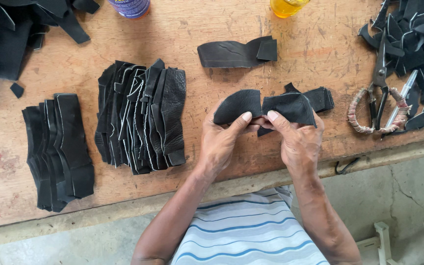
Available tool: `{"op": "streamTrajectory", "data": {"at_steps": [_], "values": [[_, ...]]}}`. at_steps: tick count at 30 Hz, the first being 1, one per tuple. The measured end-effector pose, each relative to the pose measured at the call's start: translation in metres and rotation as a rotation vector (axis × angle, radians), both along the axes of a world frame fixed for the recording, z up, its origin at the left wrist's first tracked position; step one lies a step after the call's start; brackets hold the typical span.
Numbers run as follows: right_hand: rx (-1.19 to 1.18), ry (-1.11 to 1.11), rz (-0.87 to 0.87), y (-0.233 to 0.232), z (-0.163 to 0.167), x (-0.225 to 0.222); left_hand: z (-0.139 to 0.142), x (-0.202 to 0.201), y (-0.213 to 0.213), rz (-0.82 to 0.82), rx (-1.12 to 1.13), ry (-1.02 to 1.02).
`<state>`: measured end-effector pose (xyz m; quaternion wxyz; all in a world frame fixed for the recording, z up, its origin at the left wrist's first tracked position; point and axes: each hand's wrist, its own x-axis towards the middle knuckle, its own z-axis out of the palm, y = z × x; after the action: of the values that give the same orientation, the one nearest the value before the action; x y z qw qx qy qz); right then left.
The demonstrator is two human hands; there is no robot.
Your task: The person picks up black rubber strips from the workbench one at a time, folds each strip in half, and stacks the folded pieces into piles on the bench. They briefly handle a small capped bottle and a jar on the table before resuming folding and stacking the strips.
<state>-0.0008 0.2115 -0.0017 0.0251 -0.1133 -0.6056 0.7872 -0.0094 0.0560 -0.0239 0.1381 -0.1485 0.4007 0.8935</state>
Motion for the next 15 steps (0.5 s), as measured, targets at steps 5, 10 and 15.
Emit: {"op": "streamTrajectory", "data": {"at_steps": [5,10,15], "values": [[0.001,0.002,-0.006,-0.0001,-0.0004,0.0,0.0012,-0.0007,-0.0011,-0.008,0.014,-0.012],[0.012,-0.002,-0.019,-0.0007,-0.0017,-0.0004,0.002,-0.0004,-0.0016,-0.006,0.007,-0.009],[-0.008,0.008,-0.024,-0.0023,-0.0013,-0.0004,0.0014,-0.0001,-0.0006,-0.003,-0.035,0.001]]}}
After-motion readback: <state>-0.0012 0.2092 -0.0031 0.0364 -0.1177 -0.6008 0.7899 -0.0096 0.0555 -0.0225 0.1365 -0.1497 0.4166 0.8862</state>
